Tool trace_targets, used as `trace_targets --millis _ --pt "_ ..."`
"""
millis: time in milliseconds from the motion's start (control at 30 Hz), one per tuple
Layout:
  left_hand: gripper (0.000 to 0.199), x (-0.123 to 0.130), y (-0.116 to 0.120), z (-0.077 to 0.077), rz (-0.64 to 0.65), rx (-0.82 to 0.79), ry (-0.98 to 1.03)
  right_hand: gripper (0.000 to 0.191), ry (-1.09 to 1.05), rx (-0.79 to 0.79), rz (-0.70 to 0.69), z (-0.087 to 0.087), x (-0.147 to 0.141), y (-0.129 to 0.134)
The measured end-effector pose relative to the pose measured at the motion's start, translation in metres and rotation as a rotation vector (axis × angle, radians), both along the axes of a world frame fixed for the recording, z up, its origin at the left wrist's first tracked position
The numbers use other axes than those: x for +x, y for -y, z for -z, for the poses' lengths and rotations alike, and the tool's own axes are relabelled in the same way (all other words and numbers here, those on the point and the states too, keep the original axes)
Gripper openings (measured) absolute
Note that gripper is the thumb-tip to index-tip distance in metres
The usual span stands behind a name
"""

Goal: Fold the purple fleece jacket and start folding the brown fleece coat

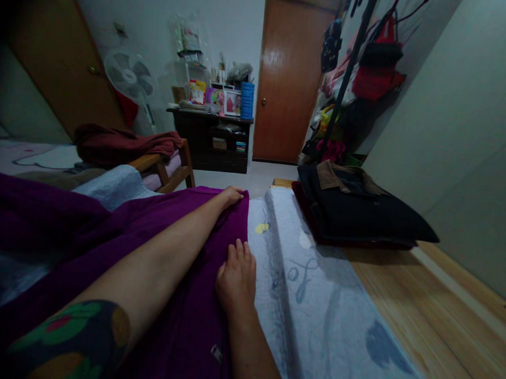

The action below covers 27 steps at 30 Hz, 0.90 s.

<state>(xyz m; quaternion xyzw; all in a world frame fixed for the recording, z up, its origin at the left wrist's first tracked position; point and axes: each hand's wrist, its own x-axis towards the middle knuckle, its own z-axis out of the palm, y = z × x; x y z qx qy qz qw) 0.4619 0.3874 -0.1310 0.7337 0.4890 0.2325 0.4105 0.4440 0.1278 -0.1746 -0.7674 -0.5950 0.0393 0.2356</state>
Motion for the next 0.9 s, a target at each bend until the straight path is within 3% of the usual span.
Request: trace_targets --millis 133,233,367,467,533,667,900 --pt "0.023 -0.002 0.003 0.016 0.030 0.201 -0.177 0.052 0.006 0.003 0.009 -0.001 -0.001 0.001" --pt "0.036 -0.004 0.009 0.020 0.027 0.350 -0.292 0.051 0.009 0.006 0.017 -0.001 -0.001 0.001" --pt "0.052 -0.006 0.020 0.009 0.054 0.512 -0.382 0.052 -0.001 0.005 0.016 -0.001 -0.001 0.001" --pt "0.047 -0.008 0.032 -0.004 0.094 0.611 -0.416 0.052 -0.006 0.006 0.015 0.000 -0.001 0.000" --pt "0.040 -0.009 0.043 -0.007 0.216 0.673 -0.474 0.052 0.000 0.010 0.015 0.001 0.000 0.000" --pt "0.032 -0.013 0.060 0.004 0.448 0.668 -0.592 0.051 0.010 0.008 0.012 0.003 0.000 0.000" --pt "0.051 -0.018 0.046 0.030 0.432 0.614 -0.652 0.051 0.002 0.021 0.010 0.002 0.001 0.000"
